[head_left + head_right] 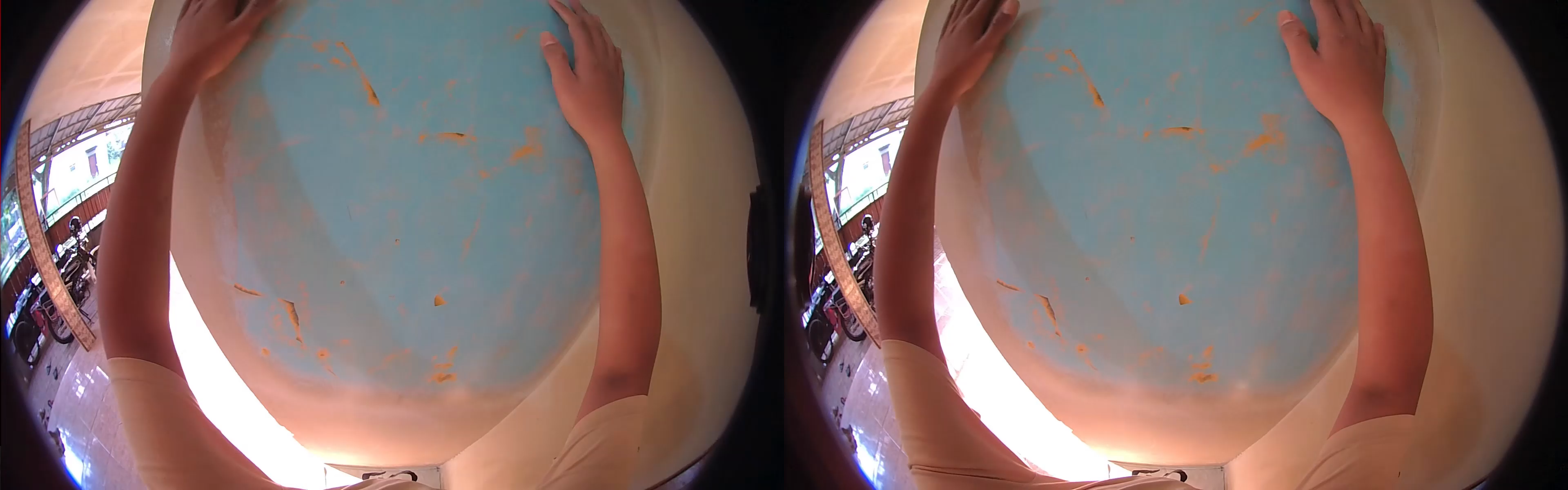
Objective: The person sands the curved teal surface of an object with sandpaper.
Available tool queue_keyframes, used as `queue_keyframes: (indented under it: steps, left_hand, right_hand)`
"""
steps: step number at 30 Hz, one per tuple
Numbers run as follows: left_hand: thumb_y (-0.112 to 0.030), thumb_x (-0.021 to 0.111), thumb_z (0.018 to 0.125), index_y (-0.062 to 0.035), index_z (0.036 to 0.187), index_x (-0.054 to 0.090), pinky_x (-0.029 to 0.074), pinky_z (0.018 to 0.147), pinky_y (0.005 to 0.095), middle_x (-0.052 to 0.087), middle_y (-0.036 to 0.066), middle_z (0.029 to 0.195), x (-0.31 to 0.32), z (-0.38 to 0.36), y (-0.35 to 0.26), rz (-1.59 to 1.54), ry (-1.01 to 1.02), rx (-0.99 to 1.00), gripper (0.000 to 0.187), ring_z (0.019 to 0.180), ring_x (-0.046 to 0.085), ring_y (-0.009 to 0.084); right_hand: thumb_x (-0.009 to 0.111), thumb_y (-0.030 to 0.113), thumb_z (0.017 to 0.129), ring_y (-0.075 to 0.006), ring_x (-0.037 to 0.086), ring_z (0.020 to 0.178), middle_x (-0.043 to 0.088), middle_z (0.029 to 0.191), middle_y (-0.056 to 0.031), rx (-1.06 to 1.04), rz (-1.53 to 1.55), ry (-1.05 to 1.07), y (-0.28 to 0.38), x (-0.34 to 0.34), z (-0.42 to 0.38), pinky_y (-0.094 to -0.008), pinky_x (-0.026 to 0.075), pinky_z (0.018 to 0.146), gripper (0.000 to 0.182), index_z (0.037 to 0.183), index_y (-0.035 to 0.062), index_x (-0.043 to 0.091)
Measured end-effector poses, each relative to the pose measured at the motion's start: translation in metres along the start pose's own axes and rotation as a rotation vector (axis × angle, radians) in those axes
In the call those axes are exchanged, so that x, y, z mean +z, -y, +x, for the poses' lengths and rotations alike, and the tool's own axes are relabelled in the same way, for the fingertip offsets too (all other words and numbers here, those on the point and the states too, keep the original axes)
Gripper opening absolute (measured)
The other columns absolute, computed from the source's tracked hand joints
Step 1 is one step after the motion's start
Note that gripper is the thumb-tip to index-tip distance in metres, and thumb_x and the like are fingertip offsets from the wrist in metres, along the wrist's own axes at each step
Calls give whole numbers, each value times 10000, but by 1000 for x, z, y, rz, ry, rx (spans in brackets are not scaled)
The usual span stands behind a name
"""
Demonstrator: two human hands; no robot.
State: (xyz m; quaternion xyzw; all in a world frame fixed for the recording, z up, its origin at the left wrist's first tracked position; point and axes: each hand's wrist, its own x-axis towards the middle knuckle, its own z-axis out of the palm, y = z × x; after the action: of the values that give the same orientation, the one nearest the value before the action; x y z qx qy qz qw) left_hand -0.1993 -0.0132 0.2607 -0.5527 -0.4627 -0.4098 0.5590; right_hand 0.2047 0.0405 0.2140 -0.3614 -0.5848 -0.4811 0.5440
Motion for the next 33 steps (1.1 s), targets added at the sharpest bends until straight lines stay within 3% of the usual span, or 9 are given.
queue_keyframes:
  steps: [4, 7, 12, 15, 17, 19, 25, 29, 33]
  left_hand:
    - [-768, 325, 971, -204, 1636, 250, 60, 1267, 548, 107, 128, 1716, -1, -43, -50, 25, 121, 444, 875, 1578, 27, 375]
    - [-838, 268, 934, -214, 1635, 250, 51, 1265, 560, 99, 132, 1715, -13, -47, -44, 40, 238, 535, 939, 1576, 11, 383]
    - [-594, 372, 1051, -206, 1636, 257, 67, 1281, 490, 138, 92, 1718, -11, 11, 17, -5, 30, 150, 711, 1589, 20, 309]
    - [-603, 364, 1049, -192, 1633, 265, 70, 1282, 485, 144, 103, 1715, -3, 15, -8, 48, -38, 103, 721, 1588, 20, 319]
    - [-604, 393, 1041, -184, 1630, 271, 71, 1282, 493, 147, 113, 1713, 1, 8, -32, 18, -17, 125, 734, 1587, 37, 323]
    - [-593, 426, 1034, -188, 1629, 275, 72, 1281, 501, 149, 118, 1712, 4, -5, -46, -18, -52, 424, 736, 1587, 42, 324]
    - [-549, 437, 1039, -210, 1628, 280, 88, 1281, 502, 163, 105, 1712, -4, 21, 30, -26, -23, 204, 698, 1587, 54, 318]
    - [-597, 444, 1015, -209, 1629, 276, 101, 1278, 519, 176, 114, 1707, -1, 17, 13, 30, -71, 138, 745, 1582, 73, 341]
    - [-684, 496, 957, -192, 1624, 286, 109, 1274, 539, 205, 143, 1692, 0, -34, -13, -9, -54, 392, 855, 1581, 78, 347]
  right_hand:
    - [556, 251, 1005, -364, 262, 1524, 346, 1621, -162, 28, -18, 14, 4, -2, 2, -563, 145, 1258, 529, 1508, 134, 438]
    - [550, 259, 1010, -372, 252, 1527, 333, 1626, -163, 66, -35, 55, 10, -7, 5, -568, 141, 1257, 537, 1516, 134, 422]
    - [449, 394, 1061, -343, 144, 1568, 182, 1698, -131, 167, -171, 92, 46, 1, 27, -570, 92, 1268, 626, 1622, 181, 266]
    - [377, 479, 1072, -322, 108, 1578, 136, 1715, -100, 81, -197, 78, 95, 8, 45, -561, 75, 1273, 653, 1642, 204, 218]
    - [362, 498, 1070, -321, 109, 1578, 137, 1716, -90, 88, -189, 72, 113, 10, 63, -555, 73, 1275, 659, 1642, 204, 219]
    - [348, 518, 1069, -320, 109, 1578, 138, 1717, -79, 86, -180, 66, 119, 10, 71, -550, 71, 1277, 665, 1641, 205, 220]
    - [323, 513, 1078, -292, 109, 1581, 139, 1719, -58, 87, -144, 81, 117, 11, 68, -530, 71, 1283, 649, 1645, 221, 205]
    - [307, 526, 1080, -282, 117, 1580, 158, 1715, -57, 97, -118, 50, 115, 14, 63, -525, 70, 1284, 643, 1644, 230, 215]
    - [311, 545, 1076, -286, 121, 1579, 172, 1711, -61, 96, -155, 48, 110, 19, 67, -528, 71, 1283, 650, 1640, 231, 229]
